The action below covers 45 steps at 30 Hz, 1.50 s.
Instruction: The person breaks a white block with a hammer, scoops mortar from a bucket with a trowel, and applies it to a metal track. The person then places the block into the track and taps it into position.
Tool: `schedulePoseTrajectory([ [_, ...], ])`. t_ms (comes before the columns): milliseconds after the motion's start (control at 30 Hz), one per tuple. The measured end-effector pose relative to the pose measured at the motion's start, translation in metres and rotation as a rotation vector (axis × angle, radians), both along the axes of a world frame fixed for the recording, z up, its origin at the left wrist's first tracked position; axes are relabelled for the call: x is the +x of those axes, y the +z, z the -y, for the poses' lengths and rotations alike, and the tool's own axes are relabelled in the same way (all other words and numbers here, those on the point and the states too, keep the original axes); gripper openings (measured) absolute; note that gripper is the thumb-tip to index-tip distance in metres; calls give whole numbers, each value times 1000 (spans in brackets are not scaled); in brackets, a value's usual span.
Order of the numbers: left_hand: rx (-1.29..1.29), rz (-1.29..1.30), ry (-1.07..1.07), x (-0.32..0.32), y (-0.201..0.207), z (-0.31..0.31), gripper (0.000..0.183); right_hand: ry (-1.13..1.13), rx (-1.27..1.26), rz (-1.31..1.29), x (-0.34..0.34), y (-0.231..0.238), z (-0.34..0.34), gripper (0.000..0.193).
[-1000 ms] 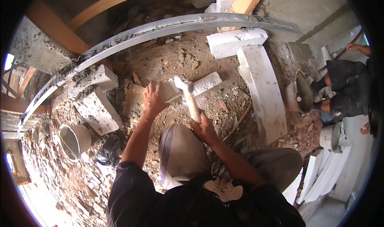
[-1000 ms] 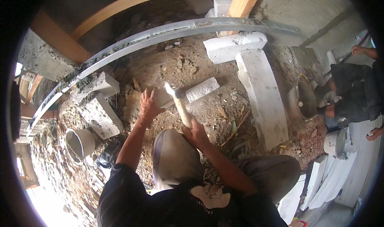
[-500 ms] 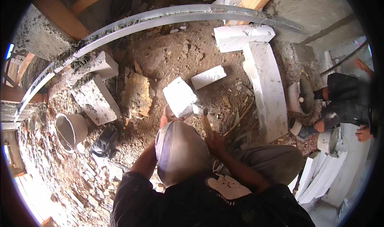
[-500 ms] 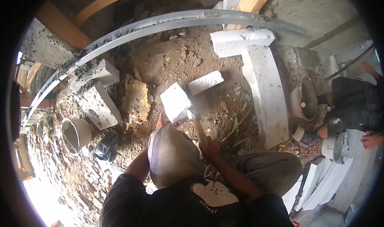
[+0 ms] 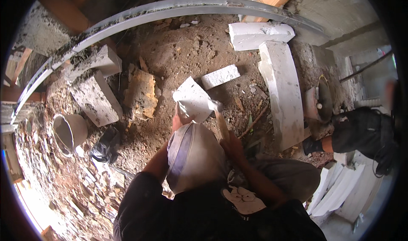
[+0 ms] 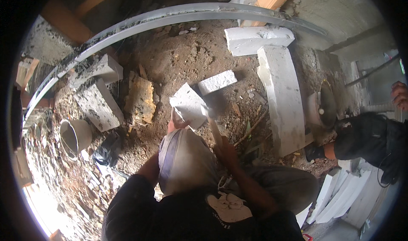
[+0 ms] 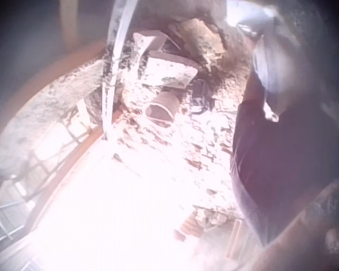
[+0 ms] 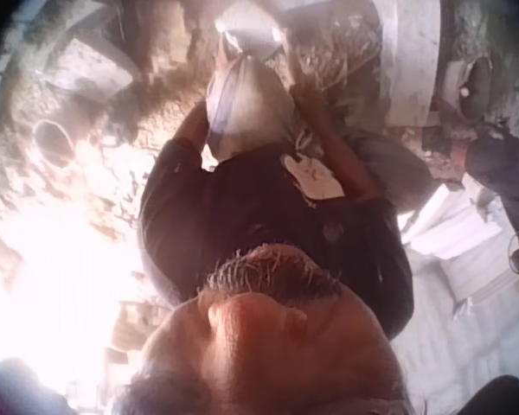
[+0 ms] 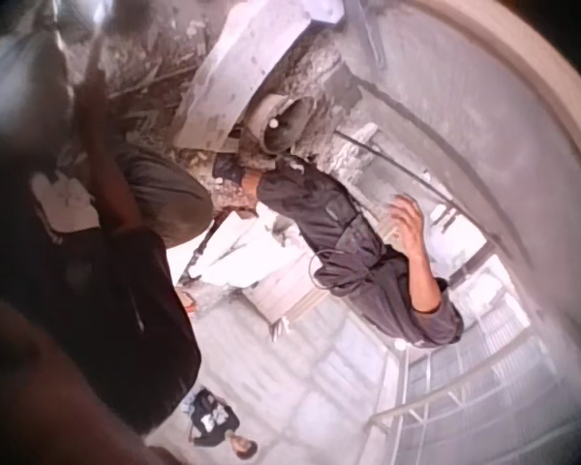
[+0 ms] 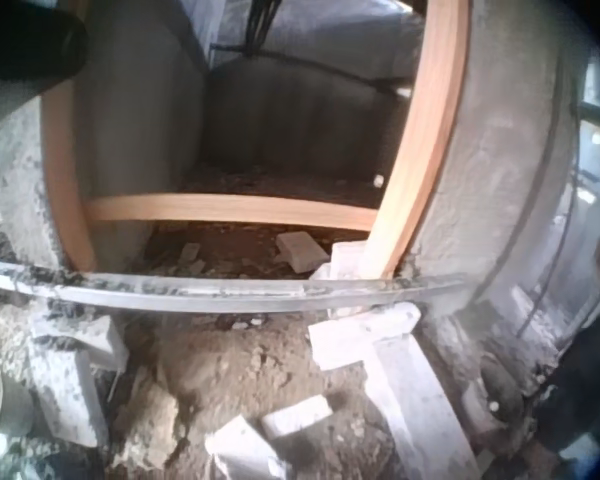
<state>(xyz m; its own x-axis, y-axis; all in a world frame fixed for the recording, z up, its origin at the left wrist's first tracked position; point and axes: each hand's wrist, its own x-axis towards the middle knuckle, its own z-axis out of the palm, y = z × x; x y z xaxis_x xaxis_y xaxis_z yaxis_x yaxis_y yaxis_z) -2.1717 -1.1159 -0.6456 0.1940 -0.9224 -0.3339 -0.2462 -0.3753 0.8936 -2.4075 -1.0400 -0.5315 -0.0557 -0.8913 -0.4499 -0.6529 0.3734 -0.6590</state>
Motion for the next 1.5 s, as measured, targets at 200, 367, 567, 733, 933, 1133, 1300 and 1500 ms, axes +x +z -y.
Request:
schedulePoseTrajectory([
  [200, 88, 104, -72, 1, 8, 16, 109, 202, -213, 120, 44, 27, 83, 38],
  [367, 114, 43, -126, 9, 9, 19, 104, 180, -400, 168, 63, -7, 100, 34],
  [567, 118, 144, -162, 7, 10, 25, 106, 340, -363, -53, 69, -16, 114, 34],
  [733, 62, 92, -174, 9, -9, 20, 106, 295, -679, 81, 65, 48, 121, 26],
  [933, 72, -7, -139, 8, -15, 21, 106, 195, -632, 270, 64, 18, 114, 24],
  [1133, 68, 83, -164, 10, -32, 19, 107, 390, -496, -92, 55, 17, 109, 27],
  [1300, -16, 5, -134, 8, -45, 21, 107, 217, -939, 216, 45, 28, 95, 29],
  [1500, -20, 69, -153, 10, -36, 25, 108, 360, -149, -199, 40, 32, 88, 37],
])
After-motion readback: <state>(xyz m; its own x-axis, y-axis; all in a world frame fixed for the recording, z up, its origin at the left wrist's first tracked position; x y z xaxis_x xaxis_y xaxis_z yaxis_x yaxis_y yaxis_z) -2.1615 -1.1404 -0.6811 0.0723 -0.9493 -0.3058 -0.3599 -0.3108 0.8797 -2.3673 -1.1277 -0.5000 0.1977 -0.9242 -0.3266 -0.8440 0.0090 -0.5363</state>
